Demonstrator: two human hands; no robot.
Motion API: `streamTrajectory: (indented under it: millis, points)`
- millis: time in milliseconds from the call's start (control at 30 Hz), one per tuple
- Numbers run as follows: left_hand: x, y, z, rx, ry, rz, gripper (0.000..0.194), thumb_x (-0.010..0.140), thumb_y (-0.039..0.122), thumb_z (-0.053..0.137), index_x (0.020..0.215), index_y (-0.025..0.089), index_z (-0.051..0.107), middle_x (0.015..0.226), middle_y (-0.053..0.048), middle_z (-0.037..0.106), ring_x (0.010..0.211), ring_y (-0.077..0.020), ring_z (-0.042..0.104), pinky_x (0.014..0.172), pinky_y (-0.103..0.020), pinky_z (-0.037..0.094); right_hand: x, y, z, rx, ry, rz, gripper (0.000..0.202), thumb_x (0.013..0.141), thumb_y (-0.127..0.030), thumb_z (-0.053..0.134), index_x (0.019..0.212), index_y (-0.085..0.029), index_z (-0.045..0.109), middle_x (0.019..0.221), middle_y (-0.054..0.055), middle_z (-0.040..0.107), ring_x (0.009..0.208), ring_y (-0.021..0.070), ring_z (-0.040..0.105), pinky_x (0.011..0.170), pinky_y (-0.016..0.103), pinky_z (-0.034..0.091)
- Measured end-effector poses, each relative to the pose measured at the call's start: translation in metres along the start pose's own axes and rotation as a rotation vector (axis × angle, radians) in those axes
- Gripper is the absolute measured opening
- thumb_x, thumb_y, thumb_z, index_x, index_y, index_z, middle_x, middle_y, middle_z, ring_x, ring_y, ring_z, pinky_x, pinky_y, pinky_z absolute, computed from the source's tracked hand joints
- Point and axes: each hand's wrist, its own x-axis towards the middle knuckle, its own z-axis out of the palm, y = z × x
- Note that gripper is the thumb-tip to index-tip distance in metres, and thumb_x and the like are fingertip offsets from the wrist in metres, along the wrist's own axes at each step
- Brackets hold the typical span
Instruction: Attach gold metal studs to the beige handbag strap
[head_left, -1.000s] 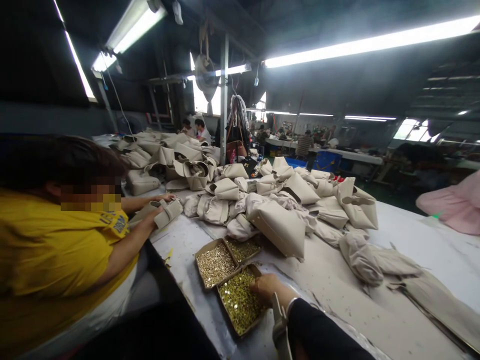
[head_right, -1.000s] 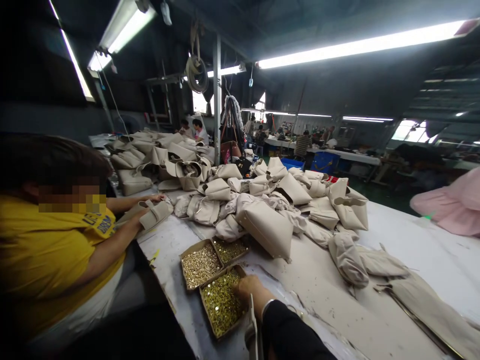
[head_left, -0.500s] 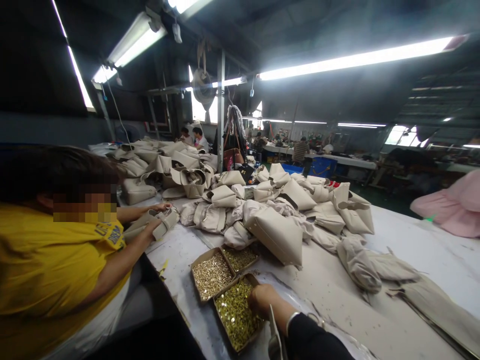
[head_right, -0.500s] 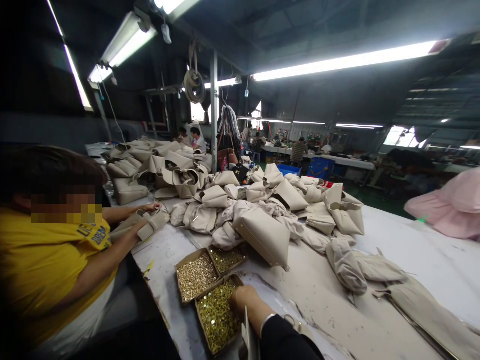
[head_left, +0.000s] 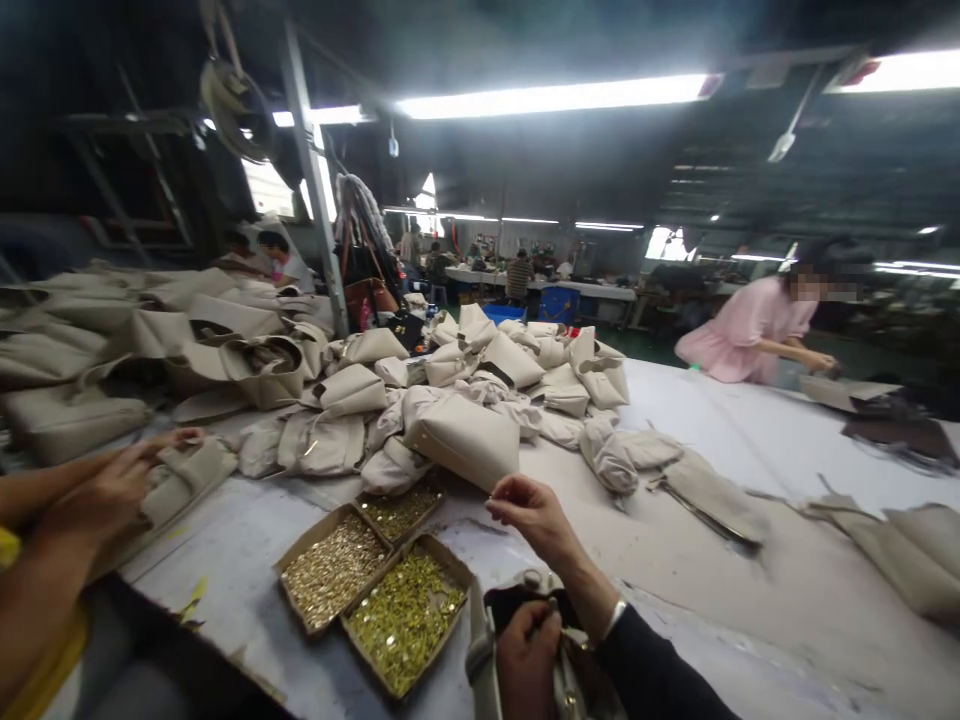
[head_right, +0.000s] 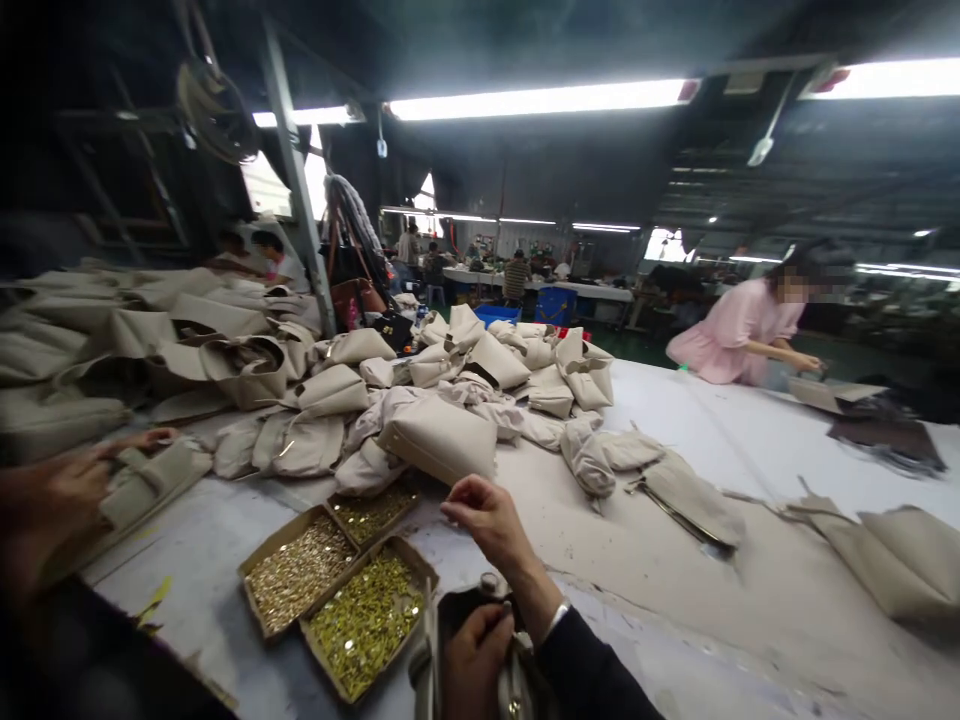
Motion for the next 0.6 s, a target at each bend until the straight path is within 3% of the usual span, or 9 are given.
streamTrajectory:
  millis: [133, 233, 333, 467, 600]
  points:
    - [0.004, -0.004, 0.004, -0.048, -0.022, 0.018, 0.054, 0.067, 0.064, 0.083, 0.089, 0.015, 0.080, 0.081, -0.005, 0.078, 0.079, -0.0222, 0.069, 0.076, -0.028, 0.053, -0.070, -0.010, -0.043, 0.322, 0.184, 0.103, 0.033, 0.077, -0.049, 0.085, 0.085, -0.020, 0.071, 0.074, 0.001, 0.072, 0.070, 0.0182, 0.065, 0.068, 0.028, 0.052]
    - [0.002, 0.003, 0.009, 0.031, -0.051, 0.097, 0.058, 0.068, 0.072, 0.080, 0.089, 0.017, 0.082, 0.084, -0.007, 0.080, 0.086, -0.0259, 0.072, 0.082, -0.030, 0.055, -0.125, 0.002, -0.055, 0.487, 0.295, 0.211, 0.034, 0.074, -0.047, 0.092, 0.083, -0.020, 0.074, 0.075, 0.001, 0.073, 0.072, 0.0175, 0.065, 0.069, 0.026, 0.052]
    - [-0.003, 0.006, 0.018, 0.117, -0.111, 0.177, 0.057, 0.073, 0.075, 0.074, 0.085, 0.019, 0.082, 0.084, -0.007, 0.079, 0.086, -0.0256, 0.072, 0.085, -0.030, 0.055, -0.166, 0.024, -0.059, 0.503, 0.399, 0.259, 0.037, 0.076, -0.053, 0.090, 0.084, -0.021, 0.073, 0.076, 0.001, 0.071, 0.072, 0.0183, 0.064, 0.067, 0.026, 0.051]
    - [-0.005, 0.003, 0.028, 0.289, -0.096, 0.263, 0.060, 0.074, 0.079, 0.069, 0.082, 0.021, 0.082, 0.084, -0.008, 0.078, 0.088, -0.0271, 0.072, 0.088, -0.032, 0.057, -0.192, 0.045, -0.060, 0.428, 0.567, 0.266, 0.040, 0.080, -0.062, 0.082, 0.085, -0.024, 0.073, 0.076, 0.001, 0.068, 0.070, 0.0204, 0.063, 0.065, 0.028, 0.053]
    - [0.000, 0.001, 0.030, 0.388, -0.050, 0.292, 0.066, 0.070, 0.086, 0.065, 0.079, 0.024, 0.083, 0.089, -0.010, 0.080, 0.105, -0.0339, 0.072, 0.100, -0.039, 0.056, -0.192, 0.051, -0.065, 0.291, 0.626, 0.235, 0.041, 0.076, -0.066, 0.082, 0.080, -0.025, 0.077, 0.097, 0.007, 0.074, 0.101, 0.0321, 0.068, 0.096, 0.040, 0.054]
